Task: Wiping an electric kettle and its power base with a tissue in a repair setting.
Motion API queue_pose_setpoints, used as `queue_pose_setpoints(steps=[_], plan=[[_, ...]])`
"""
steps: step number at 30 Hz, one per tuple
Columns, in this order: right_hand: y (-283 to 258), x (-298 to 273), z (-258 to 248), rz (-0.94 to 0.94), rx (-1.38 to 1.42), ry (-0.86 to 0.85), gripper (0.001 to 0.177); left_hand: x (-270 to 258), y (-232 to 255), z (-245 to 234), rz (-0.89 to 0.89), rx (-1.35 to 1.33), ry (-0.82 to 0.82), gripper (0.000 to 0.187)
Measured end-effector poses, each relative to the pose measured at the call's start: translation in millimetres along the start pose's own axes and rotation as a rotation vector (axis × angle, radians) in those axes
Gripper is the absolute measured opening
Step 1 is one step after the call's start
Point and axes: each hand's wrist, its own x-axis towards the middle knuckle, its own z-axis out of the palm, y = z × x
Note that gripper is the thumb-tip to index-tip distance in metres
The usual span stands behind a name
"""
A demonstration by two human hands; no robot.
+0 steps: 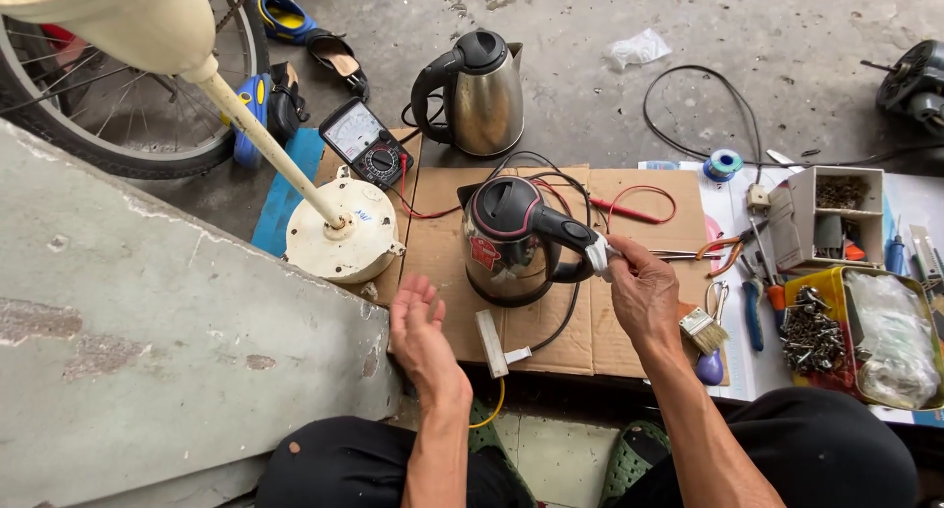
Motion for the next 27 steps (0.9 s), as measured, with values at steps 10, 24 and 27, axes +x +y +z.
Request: queue_pose_setpoints(steps=[10,24,27], plan=[[-4,-6,-8,0.008,-0.080,-0.063,0.039,13,-197,-55,-0.196,0.990,-0.262,0.078],[-22,-29,-5,0.167,-0.123,-0.107,0.036,-46,-85,20,0.206,0.790,-0.420,0.071],[-15,-35,2,0.227,-0.109,-0.107,0.042,-57,-58,47,0.234,0.768,-0.561,0.095]])
